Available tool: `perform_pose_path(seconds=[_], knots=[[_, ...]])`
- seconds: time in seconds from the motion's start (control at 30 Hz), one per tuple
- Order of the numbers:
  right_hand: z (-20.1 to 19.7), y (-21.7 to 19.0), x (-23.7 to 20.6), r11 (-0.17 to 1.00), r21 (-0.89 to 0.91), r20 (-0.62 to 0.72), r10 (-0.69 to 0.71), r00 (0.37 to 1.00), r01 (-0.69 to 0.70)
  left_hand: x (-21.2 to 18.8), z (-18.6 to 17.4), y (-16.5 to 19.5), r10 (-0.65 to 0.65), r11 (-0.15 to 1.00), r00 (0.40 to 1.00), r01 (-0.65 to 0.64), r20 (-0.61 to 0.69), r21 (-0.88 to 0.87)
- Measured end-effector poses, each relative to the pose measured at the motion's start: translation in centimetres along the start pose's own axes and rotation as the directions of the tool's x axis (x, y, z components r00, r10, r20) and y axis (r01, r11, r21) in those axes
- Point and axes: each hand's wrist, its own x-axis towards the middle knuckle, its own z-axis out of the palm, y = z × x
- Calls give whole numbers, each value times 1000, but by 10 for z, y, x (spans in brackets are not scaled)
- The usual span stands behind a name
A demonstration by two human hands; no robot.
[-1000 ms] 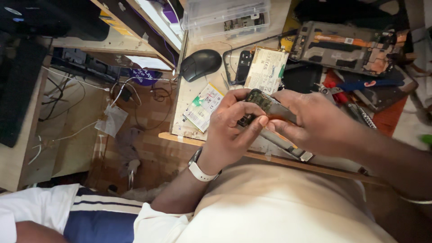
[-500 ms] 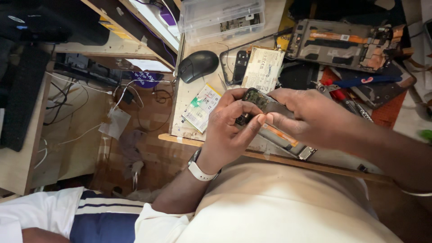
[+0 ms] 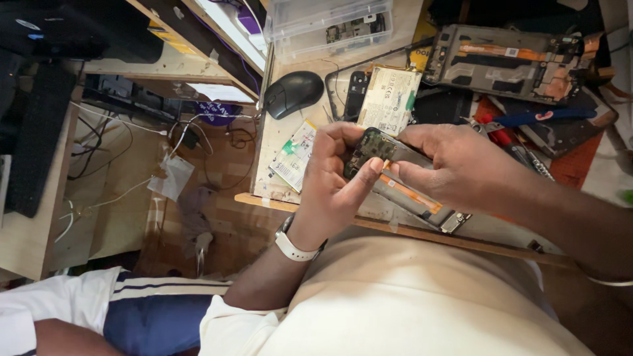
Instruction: The person repairs a disassembled smartphone on a workbench. They power on the phone to test the screen, set it aside, then work on the phone body, lifting the battery, disconnecting and repositioning the motherboard, and manipulating the orange flex cable connectors by hand.
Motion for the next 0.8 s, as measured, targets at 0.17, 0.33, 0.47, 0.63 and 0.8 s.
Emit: perform_pose_path(seconds=[0.17,0.33,0.47,0.63,0.8], knots=[[0,1,3,998,-46,-22,-54,998,53,4,-3,-8,1,999,1000,-1,5,-41],[1,2,3,999,-9,18,35,999,-35,5,-4,-12,4,998,1000,-4,11,-64],[1,2,3,999,-23,-5,-41,999,41,5,-4,-13,-12,998,1000,13,11,-59],[1,1,3,996,-54,-16,-66,998,65,5,-2,-10,1,1000,1000,-1,7,-2],[0,0,3,999,-8,37,32,999,-32,3,0,-8,10,997,999,-8,-32,73]])
